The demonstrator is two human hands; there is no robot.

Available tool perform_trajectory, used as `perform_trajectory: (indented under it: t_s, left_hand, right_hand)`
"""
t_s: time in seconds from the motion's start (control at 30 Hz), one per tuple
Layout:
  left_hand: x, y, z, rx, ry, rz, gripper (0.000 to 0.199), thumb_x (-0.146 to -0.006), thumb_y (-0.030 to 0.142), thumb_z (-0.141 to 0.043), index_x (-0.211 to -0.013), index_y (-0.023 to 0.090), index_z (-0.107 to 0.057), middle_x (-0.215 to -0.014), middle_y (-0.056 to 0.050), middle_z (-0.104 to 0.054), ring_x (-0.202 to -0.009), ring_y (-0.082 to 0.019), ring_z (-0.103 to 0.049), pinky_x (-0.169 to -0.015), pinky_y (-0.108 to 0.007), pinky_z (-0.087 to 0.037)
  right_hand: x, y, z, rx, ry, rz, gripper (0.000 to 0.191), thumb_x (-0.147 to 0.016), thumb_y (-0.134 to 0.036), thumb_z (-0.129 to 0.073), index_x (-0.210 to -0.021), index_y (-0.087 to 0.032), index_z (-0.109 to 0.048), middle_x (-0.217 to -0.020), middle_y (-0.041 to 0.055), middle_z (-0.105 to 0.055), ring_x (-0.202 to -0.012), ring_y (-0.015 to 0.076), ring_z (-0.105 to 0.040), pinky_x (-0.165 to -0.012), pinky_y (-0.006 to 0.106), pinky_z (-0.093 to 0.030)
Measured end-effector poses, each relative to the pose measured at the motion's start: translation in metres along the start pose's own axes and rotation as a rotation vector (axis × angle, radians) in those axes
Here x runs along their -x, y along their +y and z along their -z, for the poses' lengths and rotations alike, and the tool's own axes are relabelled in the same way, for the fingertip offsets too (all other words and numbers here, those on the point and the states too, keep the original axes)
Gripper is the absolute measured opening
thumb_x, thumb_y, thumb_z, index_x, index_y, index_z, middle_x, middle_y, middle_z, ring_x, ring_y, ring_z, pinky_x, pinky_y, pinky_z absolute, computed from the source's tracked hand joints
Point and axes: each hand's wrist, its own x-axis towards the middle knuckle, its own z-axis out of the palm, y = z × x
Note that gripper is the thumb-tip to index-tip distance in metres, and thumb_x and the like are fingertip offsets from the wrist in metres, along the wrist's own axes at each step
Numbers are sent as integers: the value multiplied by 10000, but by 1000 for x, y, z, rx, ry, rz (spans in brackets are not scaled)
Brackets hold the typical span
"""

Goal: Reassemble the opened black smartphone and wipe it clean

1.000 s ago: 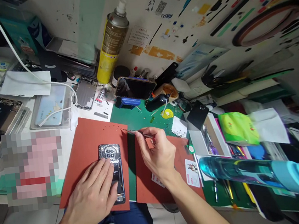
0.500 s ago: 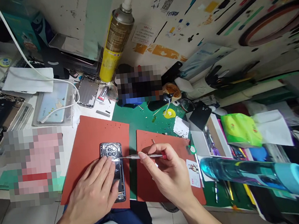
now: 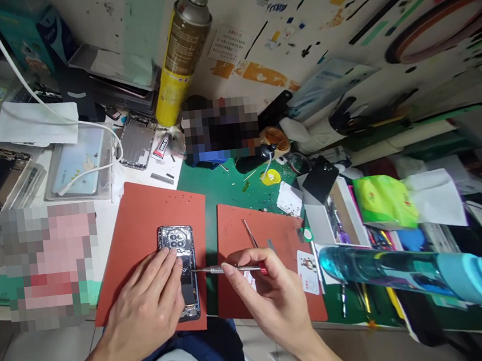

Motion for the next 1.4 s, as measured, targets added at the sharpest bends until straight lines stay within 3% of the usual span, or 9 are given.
perform_trajectory:
  t_s: [0.13,0.33,0.87,1.4]
  left_hand:
    - [0,0,1,-3,-12,13,429,-990,111,-596,-1407,31,-662,-1435,-180,-711,-1368,-324,-643,-1107,-465,-564]
    - [0,1,1,-2,-16,11,433,-980,104,-608,-1401,18,-665,-1434,-188,-711,-1361,-329,-647,-1098,-471,-569]
    - [-1,1,2,-2,-24,13,413,-998,124,-590,-1395,43,-674,-1421,-166,-723,-1361,-327,-650,-1101,-470,-565]
    - [-1,2,1,-14,-43,12,431,-1008,142,-577,-1417,36,-658,-1427,-172,-718,-1357,-337,-649,-1104,-481,-548]
  right_hand:
    - [-1,-2,-2,11,5,1,146,-994,-280,-728,-934,-249,-599,-722,-20,-691,-509,127,-562,-447,243,-420]
    - [-3,-7,1,65,16,55,161,-985,-244,-731,-922,-252,-582,-696,-43,-657,-455,98,-470,-401,229,-360]
    - [-18,0,-13,-34,145,-22,173,-990,-346,-751,-955,-243,-617,-794,11,-735,-561,136,-639,-471,238,-503]
    - [-20,5,-14,-34,136,-61,183,-974,-333,-765,-955,-244,-607,-761,-18,-691,-543,121,-597,-464,226,-468]
